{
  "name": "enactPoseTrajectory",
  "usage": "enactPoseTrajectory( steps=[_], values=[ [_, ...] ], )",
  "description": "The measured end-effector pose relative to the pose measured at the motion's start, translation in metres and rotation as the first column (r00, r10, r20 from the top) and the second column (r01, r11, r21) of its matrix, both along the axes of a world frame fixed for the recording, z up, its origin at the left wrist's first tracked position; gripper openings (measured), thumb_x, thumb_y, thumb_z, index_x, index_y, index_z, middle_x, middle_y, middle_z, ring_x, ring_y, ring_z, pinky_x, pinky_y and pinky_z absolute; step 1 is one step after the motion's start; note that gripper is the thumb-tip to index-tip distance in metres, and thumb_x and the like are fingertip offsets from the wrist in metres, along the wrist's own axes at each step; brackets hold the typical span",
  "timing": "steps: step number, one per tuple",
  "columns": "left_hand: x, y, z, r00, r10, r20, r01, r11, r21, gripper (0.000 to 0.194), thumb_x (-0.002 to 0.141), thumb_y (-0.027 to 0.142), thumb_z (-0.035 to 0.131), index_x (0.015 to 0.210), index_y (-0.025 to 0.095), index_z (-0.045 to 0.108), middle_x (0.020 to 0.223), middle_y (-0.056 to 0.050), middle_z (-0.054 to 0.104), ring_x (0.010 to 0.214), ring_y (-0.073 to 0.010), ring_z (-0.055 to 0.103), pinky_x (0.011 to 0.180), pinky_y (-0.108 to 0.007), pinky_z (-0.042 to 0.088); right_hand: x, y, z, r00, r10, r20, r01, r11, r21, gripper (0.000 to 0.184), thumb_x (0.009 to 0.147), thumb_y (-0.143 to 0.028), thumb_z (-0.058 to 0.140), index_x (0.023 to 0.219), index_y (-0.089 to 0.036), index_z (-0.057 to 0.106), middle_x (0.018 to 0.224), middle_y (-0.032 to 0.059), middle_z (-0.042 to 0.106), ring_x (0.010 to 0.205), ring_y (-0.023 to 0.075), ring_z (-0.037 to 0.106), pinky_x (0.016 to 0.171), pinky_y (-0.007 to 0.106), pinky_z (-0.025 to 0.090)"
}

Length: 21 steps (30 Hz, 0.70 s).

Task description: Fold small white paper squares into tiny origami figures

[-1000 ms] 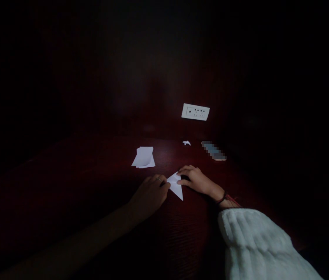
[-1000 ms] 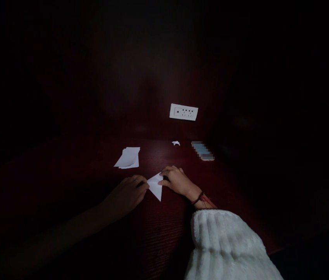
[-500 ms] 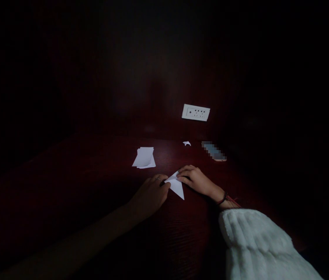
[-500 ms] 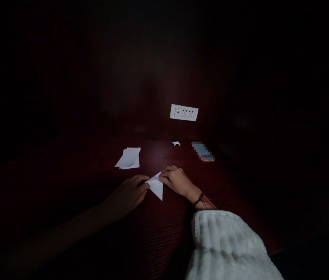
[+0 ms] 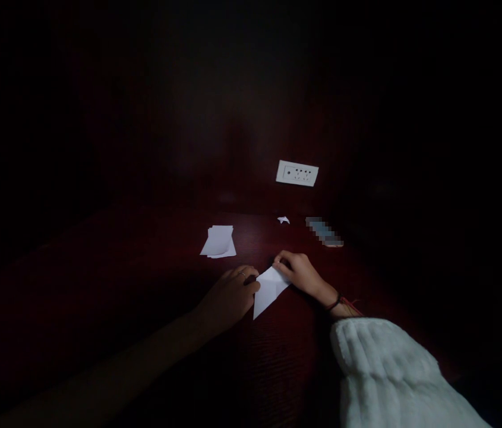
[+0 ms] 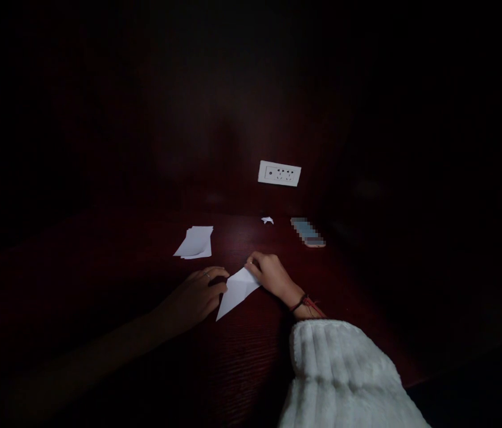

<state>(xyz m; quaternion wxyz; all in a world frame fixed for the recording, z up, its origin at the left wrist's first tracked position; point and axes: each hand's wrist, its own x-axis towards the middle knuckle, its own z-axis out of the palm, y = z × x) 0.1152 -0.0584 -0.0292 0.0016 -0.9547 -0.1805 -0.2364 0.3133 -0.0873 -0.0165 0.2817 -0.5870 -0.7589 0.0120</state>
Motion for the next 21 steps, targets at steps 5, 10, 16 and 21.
enactPoseTrajectory(
  steps=[5,10,16,21],
  values=[
    [-0.001,-0.001,0.002,0.999,-0.045,0.004,0.045,0.999,-0.025,0.009,0.076,0.023,0.045,0.08,0.018,0.05,0.106,-0.004,0.045,0.103,-0.0212,0.037,0.082,-0.037,0.032,0.004,0.005,-0.009,0.999,-0.045,0.0,0.045,0.999,0.003,0.029,0.069,-0.022,0.054,0.097,-0.015,0.051,0.082,0.0042,0.054,0.072,0.0118,0.049,0.067,0.024,0.038],
    [0.001,0.005,-0.007,0.996,-0.089,0.003,0.089,0.994,-0.057,0.02,0.077,0.023,0.045,0.096,0.021,0.047,0.109,-0.002,0.046,0.108,-0.0191,0.033,0.085,-0.036,0.03,0.005,0.001,-0.004,1.0,-0.024,0.019,0.024,1.0,0.004,0.027,0.07,-0.02,0.053,0.097,-0.018,0.053,0.086,0.0047,0.05,0.078,0.0127,0.048,0.072,0.025,0.038],
    [-0.001,0.009,-0.009,0.999,-0.036,-0.011,0.035,0.999,-0.04,0.023,0.077,0.026,0.043,0.1,0.022,0.048,0.105,-0.002,0.048,0.108,-0.0214,0.033,0.085,-0.038,0.029,0.004,-0.008,0.007,0.984,0.096,0.149,-0.082,0.992,-0.099,0.024,0.072,-0.024,0.052,0.095,-0.025,0.058,0.094,0.0041,0.048,0.091,0.016,0.044,0.079,0.03,0.035],
    [-0.004,0.006,-0.005,1.0,0.031,0.006,-0.031,0.999,0.009,0.02,0.076,0.031,0.044,0.091,0.019,0.051,0.093,-0.004,0.051,0.1,-0.0226,0.038,0.082,-0.038,0.03,0.003,-0.009,0.008,0.995,0.044,0.095,-0.033,0.993,-0.112,0.04,0.071,-0.025,0.052,0.111,-0.024,0.046,0.097,0.0061,0.048,0.088,0.0155,0.045,0.079,0.031,0.036]
  ],
)
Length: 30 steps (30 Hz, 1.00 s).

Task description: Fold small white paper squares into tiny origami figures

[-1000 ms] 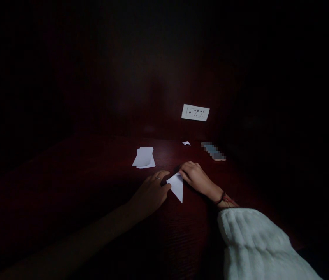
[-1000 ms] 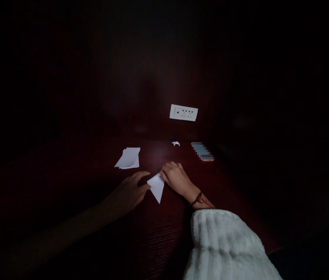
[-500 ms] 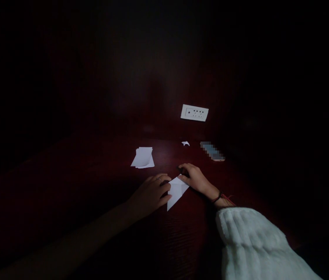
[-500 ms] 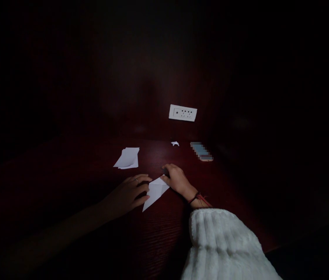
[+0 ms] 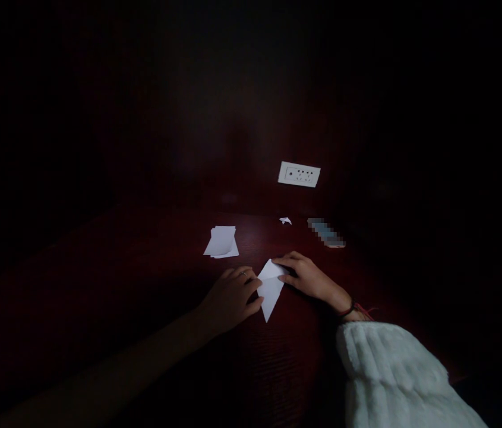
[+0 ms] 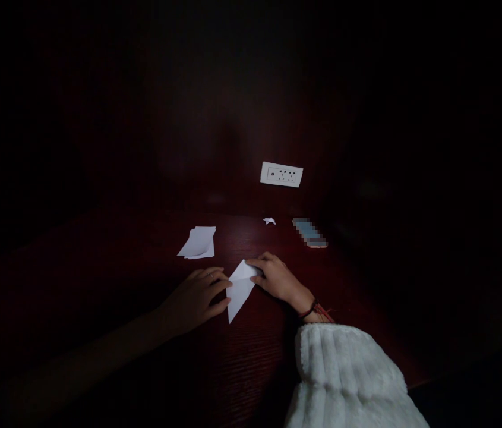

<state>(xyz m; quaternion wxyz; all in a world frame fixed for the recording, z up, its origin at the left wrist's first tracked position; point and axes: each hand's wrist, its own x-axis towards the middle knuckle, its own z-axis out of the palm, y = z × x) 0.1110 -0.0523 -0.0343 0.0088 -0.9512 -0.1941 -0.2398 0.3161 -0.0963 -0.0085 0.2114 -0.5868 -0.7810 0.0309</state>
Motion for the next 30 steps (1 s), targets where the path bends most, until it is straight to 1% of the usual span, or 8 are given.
enactPoseTrajectory(
  steps=[5,9,12,16,20,22,26,30],
  values=[
    [0.0,-0.001,0.0,0.998,0.061,0.026,-0.062,0.997,0.054,0.03,0.076,0.034,0.044,0.102,0.019,0.047,0.091,-0.005,0.049,0.093,-0.022,0.041,0.08,-0.039,0.031,-0.002,0.004,-0.008,0.975,-0.128,-0.18,0.116,0.99,-0.075,0.056,0.065,-0.026,0.057,0.117,-0.019,0.038,0.086,0.0043,0.053,0.073,0.0123,0.049,0.07,0.027,0.04],
    [0.0,-0.001,0.002,0.998,0.056,0.006,-0.056,0.997,0.045,0.03,0.076,0.034,0.044,0.103,0.02,0.047,0.089,-0.004,0.046,0.085,-0.0193,0.042,0.075,-0.036,0.034,-0.007,0.007,-0.015,0.926,-0.139,-0.352,0.092,0.985,-0.146,0.056,0.067,-0.027,0.056,0.118,-0.019,0.034,0.073,-0.0005,0.056,0.065,0.0094,0.051,0.064,0.023,0.04],
    [0.001,-0.001,0.002,0.999,0.053,0.012,-0.054,0.998,0.031,0.024,0.076,0.033,0.045,0.096,0.019,0.051,0.089,-0.004,0.044,0.085,-0.0193,0.041,0.073,-0.035,0.034,-0.011,0.006,-0.015,0.909,-0.127,-0.397,0.07,0.986,-0.154,0.056,0.065,-0.028,0.057,0.116,-0.018,0.036,0.072,-0.0011,0.057,0.064,0.009,0.051,0.063,0.022,0.04],
    [0.002,0.002,-0.002,0.999,0.023,0.045,-0.023,1.0,0.01,0.015,0.076,0.027,0.047,0.087,0.019,0.054,0.091,-0.004,0.042,0.088,-0.0191,0.039,0.076,-0.035,0.033,-0.012,0.004,-0.012,0.94,-0.112,-0.321,0.065,0.986,-0.154,0.053,0.061,-0.024,0.062,0.111,-0.02,0.044,0.075,-0.0013,0.056,0.06,0.0076,0.049,0.06,0.02,0.039],
    [0.003,0.004,-0.004,0.996,0.014,0.09,-0.013,1.0,-0.008,0.012,0.074,0.02,0.05,0.085,0.02,0.054,0.095,-0.003,0.04,0.096,-0.0203,0.035,0.082,-0.037,0.029,-0.012,0.004,-0.009,0.98,-0.044,-0.195,0.029,0.996,-0.079,0.026,0.069,-0.021,0.054,0.095,-0.022,0.059,0.076,0.0004,0.055,0.066,0.0087,0.049,0.065,0.021,0.038],
    [0.003,0.003,-0.003,0.995,0.013,0.098,-0.011,1.0,-0.013,0.011,0.073,0.018,0.051,0.083,0.019,0.054,0.096,-0.003,0.041,0.1,-0.0212,0.033,0.085,-0.038,0.027,-0.012,0.003,-0.008,0.99,0.016,-0.14,-0.02,0.999,-0.029,0.02,0.073,-0.021,0.05,0.088,-0.022,0.062,0.078,0.0019,0.055,0.071,0.0096,0.05,0.069,0.021,0.038],
    [0.003,0.0,0.002,0.995,0.0,0.103,0.003,1.0,-0.028,0.008,0.073,0.017,0.05,0.08,0.019,0.053,0.098,-0.003,0.042,0.103,-0.0217,0.032,0.085,-0.039,0.026,-0.011,0.002,-0.006,0.994,0.087,-0.069,-0.089,0.996,-0.014,0.022,0.071,-0.025,0.054,0.092,-0.022,0.061,0.083,0.0034,0.053,0.077,0.011,0.049,0.072,0.021,0.038],
    [0.004,-0.001,0.003,0.995,0.002,0.103,-0.001,1.0,-0.01,0.007,0.073,0.015,0.05,0.079,0.019,0.053,0.102,-0.004,0.042,0.106,-0.0228,0.03,0.086,-0.04,0.026,-0.008,0.004,-0.007,0.997,0.071,-0.019,-0.071,0.997,-0.008,0.027,0.071,-0.028,0.054,0.096,-0.022,0.059,0.087,0.0041,0.052,0.082,0.0125,0.048,0.077,0.024,0.037]
  ],
)
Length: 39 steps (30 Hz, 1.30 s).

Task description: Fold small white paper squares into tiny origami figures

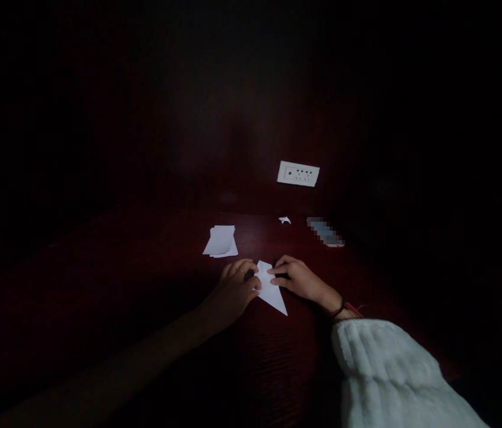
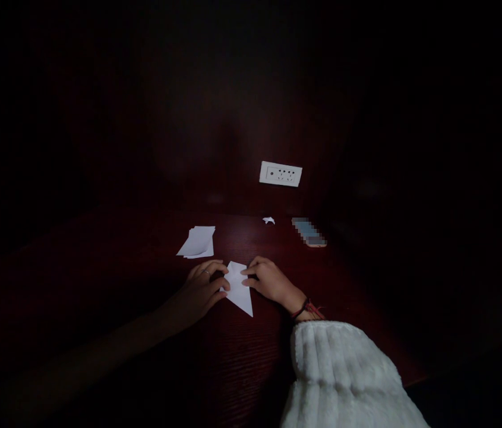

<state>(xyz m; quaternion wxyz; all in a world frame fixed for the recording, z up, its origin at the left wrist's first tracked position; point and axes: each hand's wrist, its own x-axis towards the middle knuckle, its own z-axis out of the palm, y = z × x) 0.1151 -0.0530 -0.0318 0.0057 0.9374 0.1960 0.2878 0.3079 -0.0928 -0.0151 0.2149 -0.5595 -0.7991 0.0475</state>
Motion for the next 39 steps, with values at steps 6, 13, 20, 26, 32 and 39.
enactPoseTrajectory(
  steps=[6,13,20,26,32,39],
  values=[
    [0.001,-0.001,-0.002,0.999,-0.004,-0.04,0.007,0.998,0.064,0.02,0.076,0.018,0.047,0.096,0.02,0.05,0.115,-0.006,0.038,0.111,-0.0256,0.024,0.087,-0.044,0.023,0.004,0.003,-0.002,0.999,-0.022,0.04,0.021,1.0,0.005,0.029,0.072,-0.032,0.052,0.098,-0.022,0.057,0.088,0.0048,0.051,0.085,0.0141,0.047,0.078,0.026,0.036],
    [0.002,0.004,-0.004,0.998,-0.037,-0.059,0.039,0.998,0.04,0.013,0.073,0.016,0.049,0.086,0.019,0.051,0.115,-0.005,0.038,0.112,-0.025,0.023,0.087,-0.044,0.022,0.007,0.003,0.002,0.999,0.013,0.053,-0.012,1.0,-0.026,0.036,0.068,-0.041,0.053,0.099,-0.023,0.057,0.089,0.0049,0.051,0.086,0.0152,0.046,0.078,0.027,0.035],
    [0.003,-0.001,-0.002,0.994,-0.052,-0.1,0.051,0.999,-0.009,0.019,0.077,0.015,0.044,0.094,0.02,0.049,0.105,-0.003,0.05,0.109,-0.0217,0.03,0.089,-0.043,0.018,0.009,0.005,0.003,0.998,0.061,0.005,-0.061,0.998,-0.02,0.029,0.074,-0.034,0.048,0.098,-0.021,0.058,0.089,0.0047,0.051,0.084,0.0121,0.048,0.079,0.025,0.036],
    [-0.001,-0.004,0.002,0.992,-0.026,-0.126,0.032,0.998,0.047,0.019,0.078,0.021,0.044,0.095,0.025,0.052,0.097,0.0,0.055,0.107,-0.0218,0.033,0.089,-0.046,0.013,0.009,0.003,0.005,0.998,0.065,-0.01,-0.065,0.997,-0.03,0.027,0.074,-0.03,0.049,0.099,-0.021,0.057,0.09,0.0045,0.052,0.084,0.0118,0.049,0.078,0.023,0.037],
    [-0.005,0.0,0.004,0.988,0.095,-0.124,-0.066,0.974,0.219,0.02,0.078,0.03,0.046,0.093,0.021,0.054,0.087,-0.005,0.055,0.11,-0.0251,0.031,0.091,-0.05,0.007,0.001,-0.005,0.012,1.0,-0.006,0.002,0.006,0.999,-0.052,0.044,0.07,-0.039,0.051,0.109,-0.017,0.05,0.09,0.0069,0.052,0.082,0.0146,0.049,0.074,0.026,0.038],
    [0.001,-0.01,0.006,0.979,0.062,-0.197,-0.021,0.979,0.203,0.028,0.082,0.031,0.036,0.1,0.013,0.048,0.085,-0.007,0.056,0.079,-0.0181,0.052,0.085,-0.039,0.026,0.0,0.001,-0.005,0.982,-0.176,0.062,0.177,0.984,-0.013,0.037,0.072,-0.038,0.05,0.099,-0.014,0.055,0.09,0.0089,0.049,0.087,0.0165,0.046,0.077,0.028,0.036]
  ],
)
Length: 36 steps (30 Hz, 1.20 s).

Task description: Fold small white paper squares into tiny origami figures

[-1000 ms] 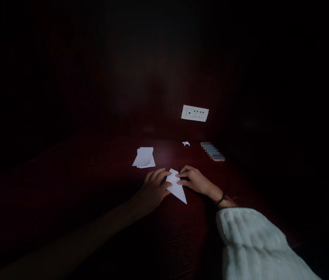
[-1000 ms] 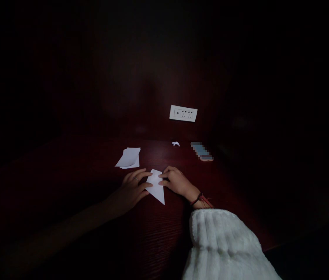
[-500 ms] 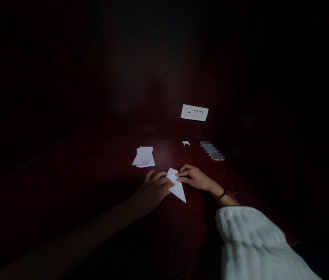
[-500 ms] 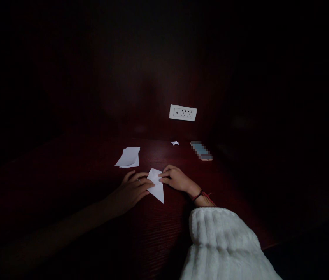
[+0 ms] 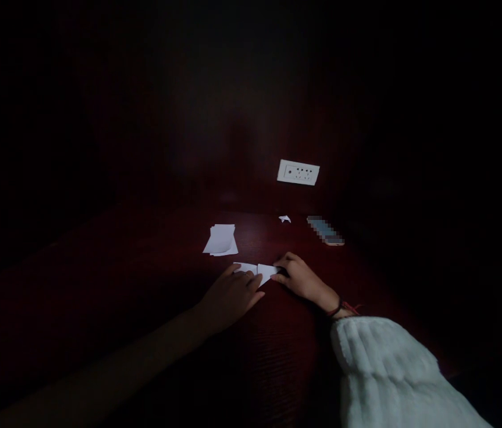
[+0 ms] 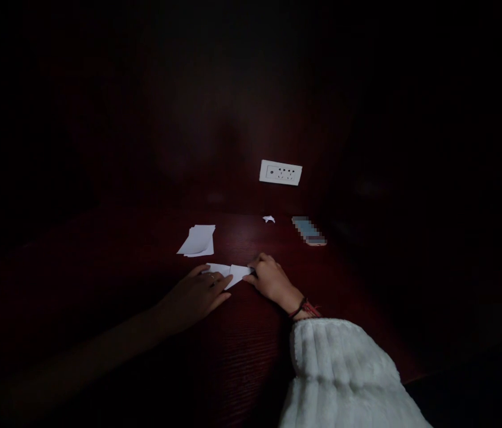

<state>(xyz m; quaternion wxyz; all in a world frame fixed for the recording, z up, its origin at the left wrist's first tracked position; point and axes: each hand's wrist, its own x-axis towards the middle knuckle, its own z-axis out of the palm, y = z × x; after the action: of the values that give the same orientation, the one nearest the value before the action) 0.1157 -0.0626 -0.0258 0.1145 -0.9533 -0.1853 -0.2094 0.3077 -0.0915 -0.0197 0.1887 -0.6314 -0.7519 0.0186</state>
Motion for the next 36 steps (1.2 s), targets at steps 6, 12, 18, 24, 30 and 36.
enactPoseTrajectory(
  steps=[6,12,18,24,30,36],
  values=[
    [-0.008,-0.014,0.03,0.974,-0.205,-0.096,0.178,0.956,-0.234,0.028,0.086,0.025,0.026,0.092,0.018,0.053,0.074,-0.001,0.059,0.064,-0.013,0.053,0.069,-0.029,0.036,0.002,0.002,-0.003,0.997,0.005,-0.081,-0.001,0.999,0.045,0.023,0.071,-0.028,0.053,0.091,-0.016,0.056,0.086,0.0058,0.049,0.082,0.014,0.046,0.075,0.027,0.036],
    [-0.016,0.017,0.027,0.977,-0.213,0.031,0.206,0.884,-0.42,0.027,0.085,0.019,0.028,0.1,0.022,0.05,0.094,-0.001,0.056,0.083,-0.0123,0.05,0.074,-0.026,0.037,-0.001,0.002,-0.001,0.986,0.06,-0.155,-0.056,0.998,0.031,0.016,0.069,-0.028,0.055,0.079,-0.016,0.056,0.078,0.0026,0.047,0.073,0.0114,0.045,0.069,0.024,0.037],
    [-0.016,0.038,0.0,0.927,-0.371,0.054,0.368,0.873,-0.32,0.029,0.073,0.012,0.045,0.099,0.024,0.052,0.104,-0.002,0.05,0.093,-0.0135,0.044,0.08,-0.027,0.035,0.0,0.005,-0.003,0.983,0.036,-0.178,-0.031,0.999,0.031,0.015,0.066,-0.027,0.057,0.074,-0.015,0.053,0.075,0.002,0.047,0.07,0.0108,0.045,0.066,0.023,0.036],
    [-0.016,0.031,-0.005,0.976,-0.215,-0.019,0.211,0.967,-0.142,0.027,0.077,0.024,0.045,0.103,0.029,0.049,0.104,0.0,0.049,0.094,-0.0174,0.042,0.077,-0.031,0.033,-0.002,0.005,-0.003,0.95,0.031,-0.311,-0.027,0.999,0.019,0.011,0.065,-0.019,0.056,0.074,-0.015,0.051,0.067,-0.001,0.051,0.06,0.0082,0.046,0.057,0.02,0.036],
    [-0.01,0.022,-0.009,0.992,-0.124,0.026,0.127,0.983,-0.132,0.023,0.08,0.025,0.039,0.101,0.024,0.049,0.1,-0.002,0.051,0.092,-0.0166,0.043,0.073,-0.029,0.033,-0.008,0.004,0.002,0.904,-0.043,-0.425,0.054,0.998,0.014,0.02,0.064,-0.018,0.054,0.084,-0.014,0.056,0.067,-0.0009,0.056,0.059,0.0083,0.05,0.057,0.019,0.039],
    [-0.011,0.018,0.0,0.997,-0.081,0.017,0.083,0.988,-0.133,0.022,0.079,0.026,0.041,0.099,0.021,0.049,0.098,-0.002,0.051,0.091,-0.018,0.044,0.073,-0.031,0.032,-0.011,-0.005,0.011,0.939,0.153,-0.307,-0.124,0.986,0.114,0.011,0.069,-0.02,0.053,0.073,-0.017,0.062,0.075,0.001,0.06,0.069,0.0094,0.054,0.066,0.02,0.04]
  ],
)
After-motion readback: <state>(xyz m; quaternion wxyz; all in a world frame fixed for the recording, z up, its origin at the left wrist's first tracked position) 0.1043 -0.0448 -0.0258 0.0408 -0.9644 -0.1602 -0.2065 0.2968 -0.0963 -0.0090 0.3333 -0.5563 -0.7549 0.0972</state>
